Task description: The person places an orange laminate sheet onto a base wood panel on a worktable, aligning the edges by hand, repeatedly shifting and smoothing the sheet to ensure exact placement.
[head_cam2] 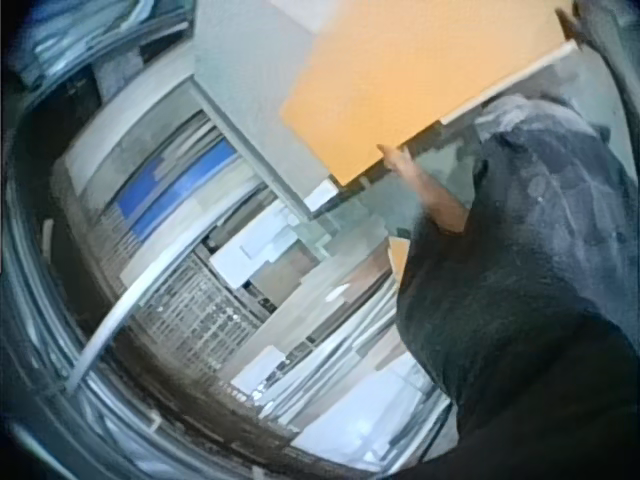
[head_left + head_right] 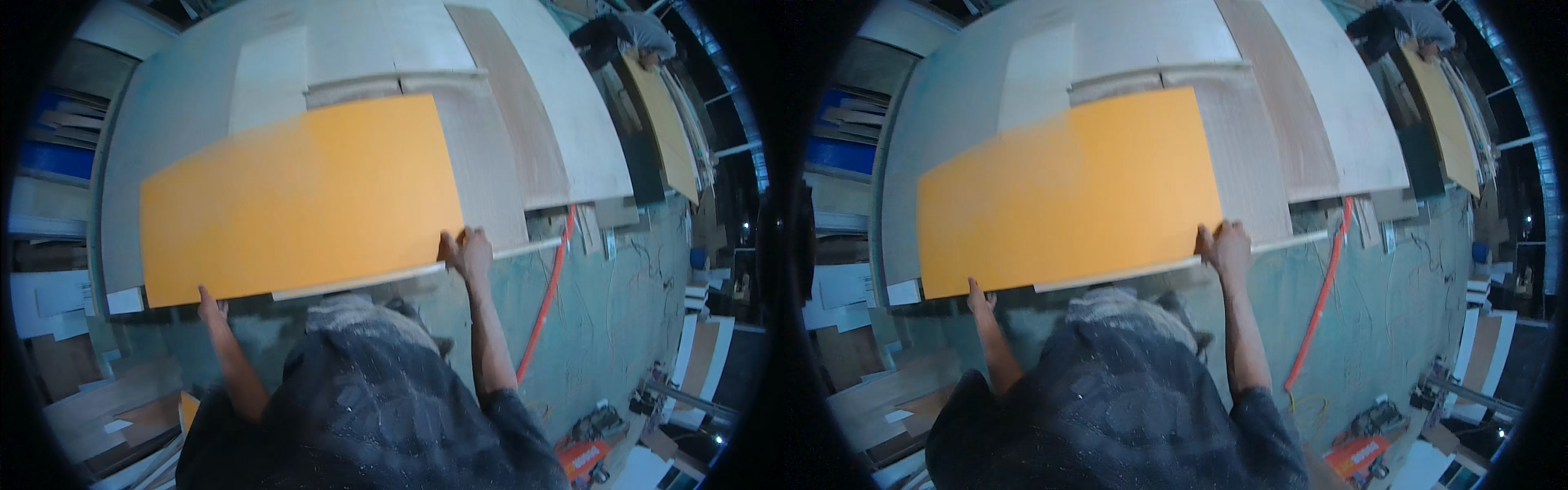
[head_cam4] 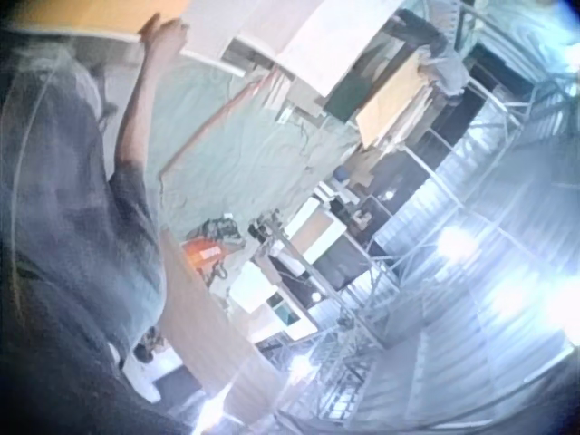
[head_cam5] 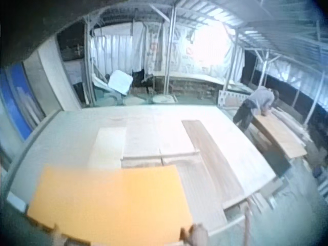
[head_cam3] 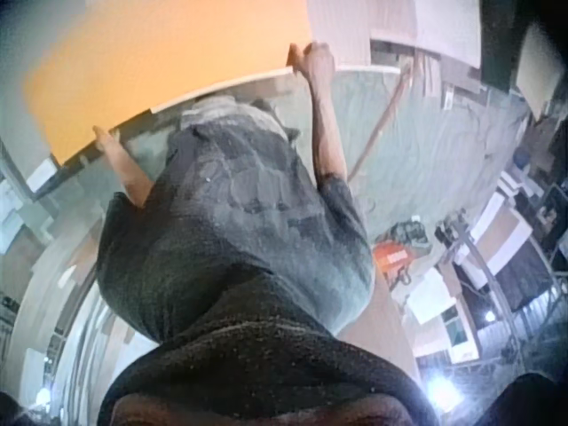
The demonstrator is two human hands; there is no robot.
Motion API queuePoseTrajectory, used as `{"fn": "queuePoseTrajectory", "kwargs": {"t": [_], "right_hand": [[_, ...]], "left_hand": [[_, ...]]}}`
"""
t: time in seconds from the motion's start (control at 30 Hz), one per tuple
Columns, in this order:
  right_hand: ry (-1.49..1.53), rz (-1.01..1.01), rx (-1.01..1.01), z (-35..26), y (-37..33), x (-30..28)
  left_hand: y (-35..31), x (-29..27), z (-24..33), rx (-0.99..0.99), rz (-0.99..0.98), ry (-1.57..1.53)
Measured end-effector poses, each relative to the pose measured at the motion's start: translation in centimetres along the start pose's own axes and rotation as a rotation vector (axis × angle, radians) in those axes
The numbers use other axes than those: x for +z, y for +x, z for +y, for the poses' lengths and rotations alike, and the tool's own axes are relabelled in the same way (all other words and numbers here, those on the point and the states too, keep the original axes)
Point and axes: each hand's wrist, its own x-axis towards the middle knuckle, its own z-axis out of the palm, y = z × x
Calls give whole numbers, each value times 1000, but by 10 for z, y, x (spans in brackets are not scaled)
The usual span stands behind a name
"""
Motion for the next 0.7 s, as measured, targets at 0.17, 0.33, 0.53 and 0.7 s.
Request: {"fn": "queuePoseTrajectory", "kwargs": {"t": [0.17, 0.33, 0.53, 0.7], "right_hand": [[207, -170, 23, 16, 29, -3], [321, -150, 53, 36, 29, -14], [444, -245, 83, 54, 42, -10], [528, -282, 103, 58, 47, -16]], "left_hand": [[30, 12, -20, -128, -120, -161], [9, 27, -23, -107, -108, -137], [-2, 25, -19, -54, -95, -104], [-22, 21, -16, -73, -58, 15]]}}
